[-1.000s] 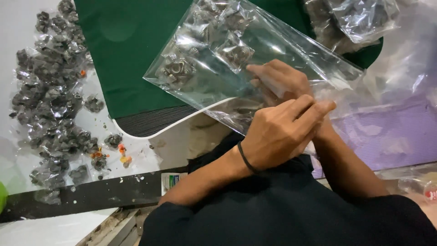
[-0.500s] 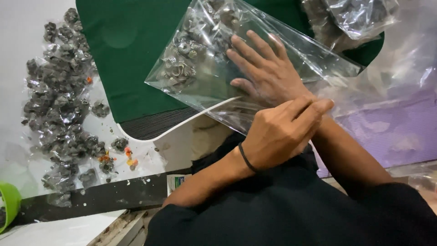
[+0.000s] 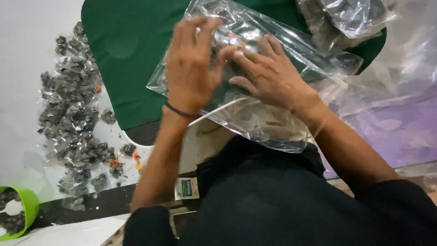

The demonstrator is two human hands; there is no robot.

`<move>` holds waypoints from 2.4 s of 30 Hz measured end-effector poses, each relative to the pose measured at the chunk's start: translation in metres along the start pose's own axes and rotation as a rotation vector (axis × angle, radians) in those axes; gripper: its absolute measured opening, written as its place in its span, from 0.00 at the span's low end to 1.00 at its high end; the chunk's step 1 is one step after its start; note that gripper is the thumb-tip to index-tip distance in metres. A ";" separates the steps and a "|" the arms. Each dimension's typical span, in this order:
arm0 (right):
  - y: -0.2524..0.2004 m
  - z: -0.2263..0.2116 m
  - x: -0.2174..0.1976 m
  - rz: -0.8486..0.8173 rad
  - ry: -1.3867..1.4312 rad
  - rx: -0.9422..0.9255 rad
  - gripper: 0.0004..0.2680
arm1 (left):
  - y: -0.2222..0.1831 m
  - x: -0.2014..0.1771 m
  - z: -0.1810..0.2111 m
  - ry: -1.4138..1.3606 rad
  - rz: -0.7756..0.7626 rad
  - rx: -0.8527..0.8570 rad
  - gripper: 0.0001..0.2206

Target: The person picks up metal parts from a pile on the left and places them into small plastic bags, eventually putting a filled bag into a larger plastic bag.

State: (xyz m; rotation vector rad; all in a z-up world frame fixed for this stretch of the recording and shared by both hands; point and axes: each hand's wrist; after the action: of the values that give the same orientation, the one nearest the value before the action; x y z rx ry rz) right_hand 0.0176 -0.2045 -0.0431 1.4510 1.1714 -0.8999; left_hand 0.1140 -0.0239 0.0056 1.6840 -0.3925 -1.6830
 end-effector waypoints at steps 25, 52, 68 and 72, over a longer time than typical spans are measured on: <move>0.016 0.017 0.015 -0.110 0.117 0.131 0.32 | -0.038 0.033 -0.065 -0.102 -0.404 0.045 0.26; 0.020 0.002 0.003 0.114 0.059 -0.048 0.14 | -0.043 0.035 -0.065 -0.005 -0.461 -0.001 0.43; 0.027 0.004 0.006 0.163 -0.064 -0.103 0.17 | -0.042 0.035 -0.065 -0.027 -0.453 0.009 0.37; 0.031 -0.003 0.010 0.074 -0.008 -0.021 0.20 | -0.043 0.038 -0.066 -0.051 -0.447 0.003 0.34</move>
State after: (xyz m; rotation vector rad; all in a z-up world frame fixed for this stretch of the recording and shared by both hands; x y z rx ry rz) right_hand 0.0497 -0.1997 -0.0446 1.4630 1.1110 -0.8402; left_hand 0.1694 -0.0016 -0.0578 1.8282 -0.0381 -2.0445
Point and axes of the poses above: each hand's wrist, its own y-axis towards the middle knuckle, its own x-axis out of the palm, z = x × y, and after that the axes turned 14 degrees about x, right-handed
